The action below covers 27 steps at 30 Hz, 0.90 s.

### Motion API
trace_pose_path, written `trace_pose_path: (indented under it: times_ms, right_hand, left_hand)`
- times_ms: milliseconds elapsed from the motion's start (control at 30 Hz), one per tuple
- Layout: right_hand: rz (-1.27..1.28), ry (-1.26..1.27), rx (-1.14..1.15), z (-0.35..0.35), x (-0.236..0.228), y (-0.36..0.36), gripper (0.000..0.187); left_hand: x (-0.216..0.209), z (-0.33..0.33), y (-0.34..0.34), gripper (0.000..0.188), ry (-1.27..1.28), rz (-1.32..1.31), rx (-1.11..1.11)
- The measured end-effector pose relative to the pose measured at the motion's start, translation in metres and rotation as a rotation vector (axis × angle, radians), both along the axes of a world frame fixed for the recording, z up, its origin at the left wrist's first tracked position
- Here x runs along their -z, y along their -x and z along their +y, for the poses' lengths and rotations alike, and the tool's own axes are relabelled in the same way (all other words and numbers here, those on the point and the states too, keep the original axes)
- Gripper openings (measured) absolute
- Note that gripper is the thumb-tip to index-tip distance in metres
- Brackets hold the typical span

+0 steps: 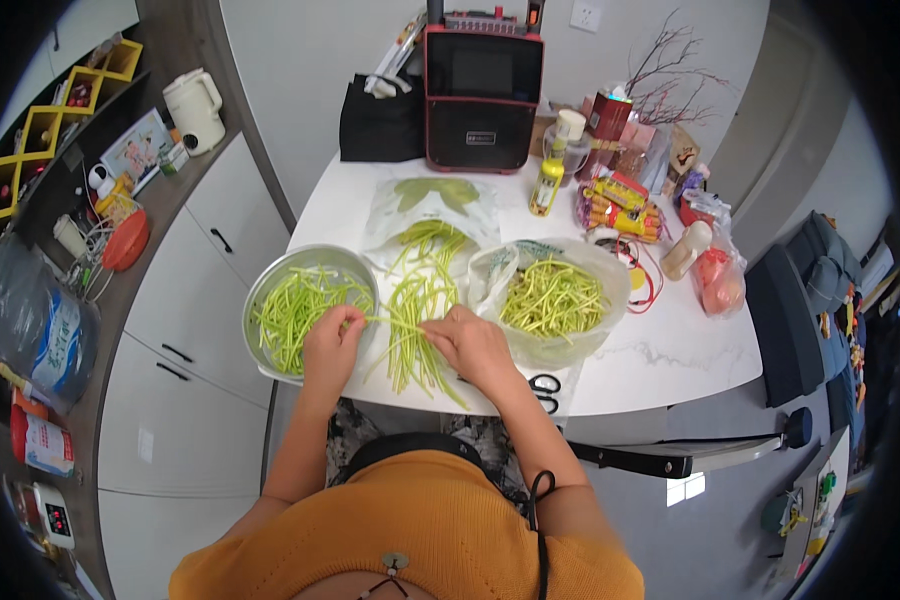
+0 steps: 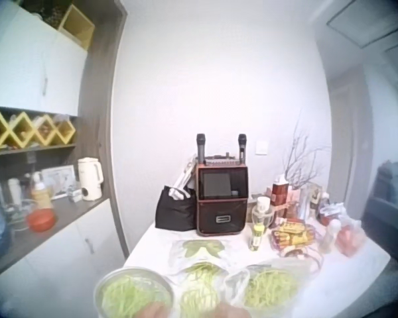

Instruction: The person shreds long beans by hand, pulling them into thin strips and placing the shredded pieces into a plastic bag and a metal bowl.

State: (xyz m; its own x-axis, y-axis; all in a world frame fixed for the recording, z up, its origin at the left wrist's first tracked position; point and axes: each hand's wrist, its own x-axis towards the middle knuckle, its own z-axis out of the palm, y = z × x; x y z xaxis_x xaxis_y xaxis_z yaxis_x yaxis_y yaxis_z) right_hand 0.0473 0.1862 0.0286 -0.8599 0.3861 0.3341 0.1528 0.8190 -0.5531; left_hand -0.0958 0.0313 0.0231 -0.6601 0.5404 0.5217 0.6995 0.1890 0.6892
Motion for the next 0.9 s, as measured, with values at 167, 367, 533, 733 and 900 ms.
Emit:
trace_pose_path:
  times_ms: [167,367,533,733,900]
  right_hand:
    - [0.105,0.377,-0.248,0.006,-0.005,-0.019,0.020]
    - [0.017,1.150,-0.503,-0.002,-0.010,-0.045,0.021]
    - [0.203,1.210,-0.425,-0.023,0.001,-0.063,0.020]
    - [0.552,1.224,-0.506,-0.058,-0.002,-0.078,0.050]
    - [0.441,1.023,-0.555,-0.062,-0.016,-0.098,0.067]
  left_hand:
    - [-0.015,-0.004,-0.013,0.006,-0.018,-0.036,0.079]
    - [-0.006,-0.012,-0.029,0.008,0.005,-0.186,0.272]
    - [0.002,-0.022,-0.072,0.008,-0.195,-0.405,0.370]
    - [-0.005,-0.043,-0.116,0.009,-0.201,-0.597,0.423]
    - [-0.007,-0.047,-0.133,0.008,-0.163,-0.593,0.524]
